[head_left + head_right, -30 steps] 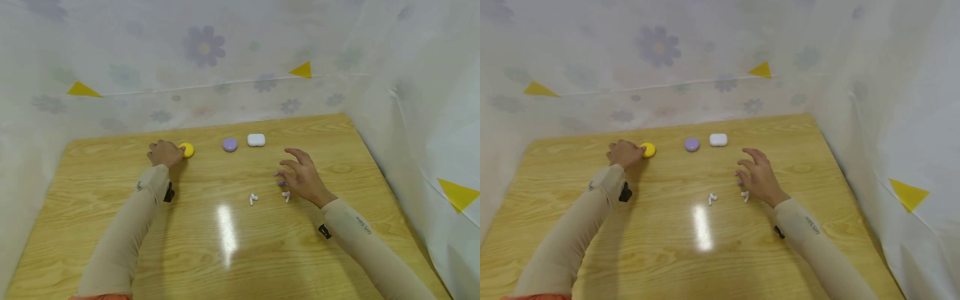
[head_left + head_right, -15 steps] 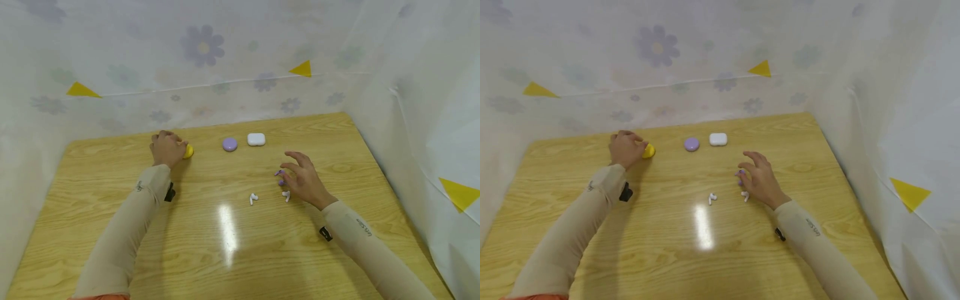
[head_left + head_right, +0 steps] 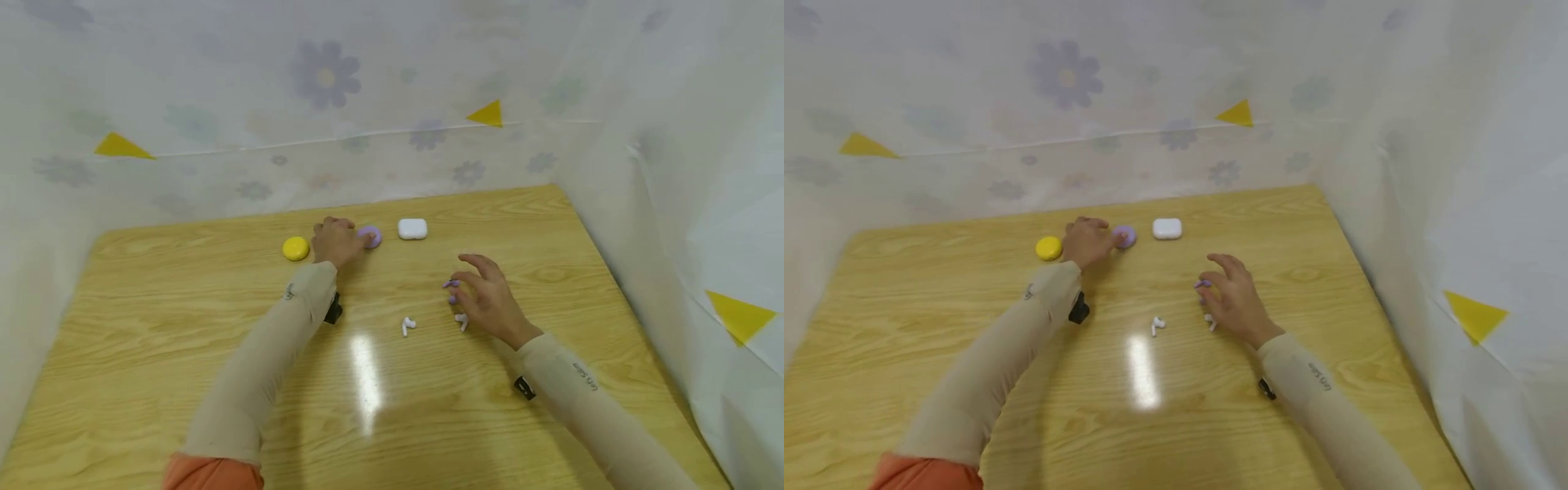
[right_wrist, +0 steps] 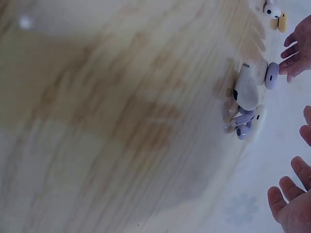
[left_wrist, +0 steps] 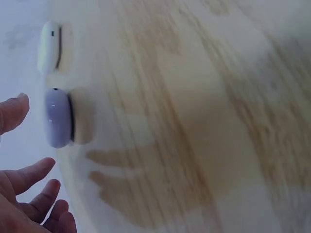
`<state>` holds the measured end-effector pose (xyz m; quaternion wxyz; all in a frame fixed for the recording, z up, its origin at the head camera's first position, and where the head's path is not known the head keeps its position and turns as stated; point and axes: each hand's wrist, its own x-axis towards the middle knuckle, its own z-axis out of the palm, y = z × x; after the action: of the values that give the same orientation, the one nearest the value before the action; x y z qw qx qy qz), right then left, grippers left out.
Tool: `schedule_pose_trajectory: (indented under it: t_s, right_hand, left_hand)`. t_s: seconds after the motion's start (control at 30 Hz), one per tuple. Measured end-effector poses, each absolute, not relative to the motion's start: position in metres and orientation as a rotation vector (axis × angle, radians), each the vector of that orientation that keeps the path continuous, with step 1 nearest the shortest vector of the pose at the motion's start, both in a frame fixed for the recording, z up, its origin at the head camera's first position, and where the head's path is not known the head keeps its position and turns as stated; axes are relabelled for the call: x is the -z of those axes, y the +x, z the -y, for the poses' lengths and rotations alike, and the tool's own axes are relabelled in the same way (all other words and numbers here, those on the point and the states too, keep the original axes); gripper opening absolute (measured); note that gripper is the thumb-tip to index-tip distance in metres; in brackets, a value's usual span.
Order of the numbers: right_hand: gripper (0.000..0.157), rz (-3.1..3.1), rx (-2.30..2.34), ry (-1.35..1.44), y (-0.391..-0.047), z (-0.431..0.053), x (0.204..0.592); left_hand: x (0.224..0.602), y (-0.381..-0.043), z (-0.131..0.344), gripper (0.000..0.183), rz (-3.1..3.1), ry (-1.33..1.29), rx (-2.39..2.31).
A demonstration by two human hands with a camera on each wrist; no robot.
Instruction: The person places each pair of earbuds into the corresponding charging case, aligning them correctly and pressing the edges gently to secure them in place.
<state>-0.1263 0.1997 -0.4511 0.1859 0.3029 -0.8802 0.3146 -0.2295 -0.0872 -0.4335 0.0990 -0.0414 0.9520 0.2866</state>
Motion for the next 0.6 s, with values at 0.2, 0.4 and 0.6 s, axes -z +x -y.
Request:
schedule_pose_trajectory:
  t_s: [0.2, 0.4, 0.6]
  right_hand:
    - [0.02, 2.513, -0.891, 0.829, -0.122, -0.198, 0.452]
    - [0.022, 2.495, -0.871, 0.847, -0.12, -0.197, 0.452]
    - [0.025, 2.466, -0.877, 0.859, -0.121, -0.195, 0.454]
  left_hand:
    - [0.442, -0.228, 0.083, 0.067, -2.87, -0.096, -0.707]
    - [0.446, -0.222, 0.08, 0.065, -2.905, -0.08, -0.714]
    - [0.449, -0.222, 0.082, 0.06, -2.927, -0.039, -0.724]
